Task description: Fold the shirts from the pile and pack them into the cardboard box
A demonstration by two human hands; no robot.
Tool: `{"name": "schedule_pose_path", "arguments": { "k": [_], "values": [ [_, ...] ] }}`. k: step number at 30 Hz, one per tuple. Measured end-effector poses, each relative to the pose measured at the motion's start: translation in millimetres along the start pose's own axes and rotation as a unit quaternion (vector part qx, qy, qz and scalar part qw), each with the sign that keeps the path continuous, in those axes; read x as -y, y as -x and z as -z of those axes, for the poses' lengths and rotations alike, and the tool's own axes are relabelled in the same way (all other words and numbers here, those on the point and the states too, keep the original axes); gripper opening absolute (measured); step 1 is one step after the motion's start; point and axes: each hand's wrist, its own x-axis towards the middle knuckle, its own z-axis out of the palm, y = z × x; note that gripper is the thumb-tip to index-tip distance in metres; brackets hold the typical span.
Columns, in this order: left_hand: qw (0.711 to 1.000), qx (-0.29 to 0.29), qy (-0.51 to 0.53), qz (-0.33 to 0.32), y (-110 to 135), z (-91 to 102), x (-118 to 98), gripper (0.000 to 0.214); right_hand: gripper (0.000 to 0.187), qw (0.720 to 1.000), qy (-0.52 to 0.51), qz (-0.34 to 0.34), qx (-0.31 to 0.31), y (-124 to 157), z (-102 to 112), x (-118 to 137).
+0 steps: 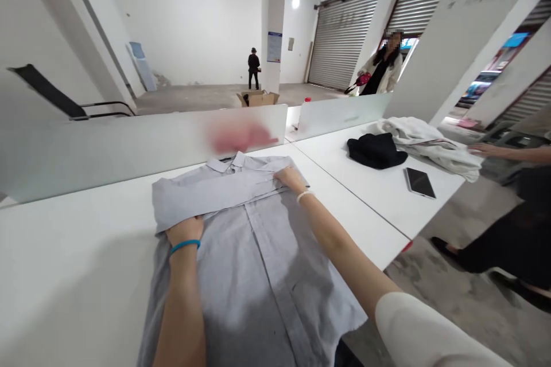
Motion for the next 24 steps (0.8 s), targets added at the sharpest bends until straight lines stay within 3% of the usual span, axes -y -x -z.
{"name": "schedule_pose_path", "arguments": {
  "k": [3,9,14,18,24],
  "values": [
    [1.000,-0.003,-0.007,-0.003,-0.8,0.5,0.3,0.048,0.057,0.999,0.004,-0.029,-0.020,6.3,-4.0,2.7],
    [1.000,-0.003,0.001,0.004,-1.2,-1.9,2.0,0.048,0.047,0.998,-0.005,-0.002,-0.061,16.9,-3.1,-3.6],
    [1.000,0.003,-0.016,0.010,-1.8,-5.9,4.7,0.046,0.039,0.988,-0.132,0.026,-0.080,7.0,17.8,-11.6],
    [0.995,0.038,-0.085,0.026,-0.1,-4.2,2.6,0.046,0.038,0.980,-0.175,0.001,-0.094,-5.9,28.4,-24.6],
    [0.989,0.113,-0.095,0.009,-0.9,1.6,0.6,0.048,0.047,0.984,-0.170,-0.026,-0.057,-10.5,11.3,-45.5]
  ]
}}
